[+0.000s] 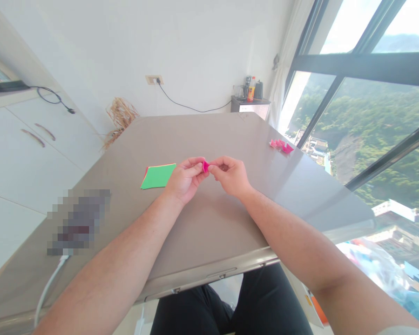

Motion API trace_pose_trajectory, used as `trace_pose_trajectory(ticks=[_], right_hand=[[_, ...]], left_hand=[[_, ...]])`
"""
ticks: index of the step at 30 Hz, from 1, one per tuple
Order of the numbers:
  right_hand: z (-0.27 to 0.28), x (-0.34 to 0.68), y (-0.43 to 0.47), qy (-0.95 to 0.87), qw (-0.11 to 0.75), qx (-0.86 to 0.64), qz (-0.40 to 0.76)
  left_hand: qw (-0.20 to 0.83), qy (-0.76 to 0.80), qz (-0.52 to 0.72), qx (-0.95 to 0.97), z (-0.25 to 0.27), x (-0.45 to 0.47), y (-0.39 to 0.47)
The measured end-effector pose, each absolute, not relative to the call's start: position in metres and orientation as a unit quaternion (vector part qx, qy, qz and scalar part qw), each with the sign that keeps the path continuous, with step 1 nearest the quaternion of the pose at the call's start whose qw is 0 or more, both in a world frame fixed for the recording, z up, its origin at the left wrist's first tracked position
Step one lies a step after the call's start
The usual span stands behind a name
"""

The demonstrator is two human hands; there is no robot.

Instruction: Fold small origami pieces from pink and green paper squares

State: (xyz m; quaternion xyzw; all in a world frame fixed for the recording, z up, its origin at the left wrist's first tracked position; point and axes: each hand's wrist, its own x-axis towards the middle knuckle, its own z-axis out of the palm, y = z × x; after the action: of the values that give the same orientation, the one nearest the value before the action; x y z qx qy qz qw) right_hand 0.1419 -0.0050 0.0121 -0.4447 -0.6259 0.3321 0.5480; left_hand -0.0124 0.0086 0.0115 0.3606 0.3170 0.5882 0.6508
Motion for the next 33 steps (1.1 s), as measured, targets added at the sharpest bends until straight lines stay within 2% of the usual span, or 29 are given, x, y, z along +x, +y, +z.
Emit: trace_pose_trajectory(ticks=[25,28,33], right_hand=[[0.012,0.142,-0.005,-0.630,0.561,-0.402,0.355],[0.012,0.141,-0.006,-0.627,0.561,-0.412,0.350],[0.013,0.140,-0.006,-0.625,0.533,-0.475,0.315]], left_hand=[[0.662,0.282,0.576,0.387,0.009,-0.014,0.010],[0.634,0.288,0.592,0.407,0.009,-0.011,0.008],[0.498,0.348,0.631,0.484,0.005,-0.005,0.006]])
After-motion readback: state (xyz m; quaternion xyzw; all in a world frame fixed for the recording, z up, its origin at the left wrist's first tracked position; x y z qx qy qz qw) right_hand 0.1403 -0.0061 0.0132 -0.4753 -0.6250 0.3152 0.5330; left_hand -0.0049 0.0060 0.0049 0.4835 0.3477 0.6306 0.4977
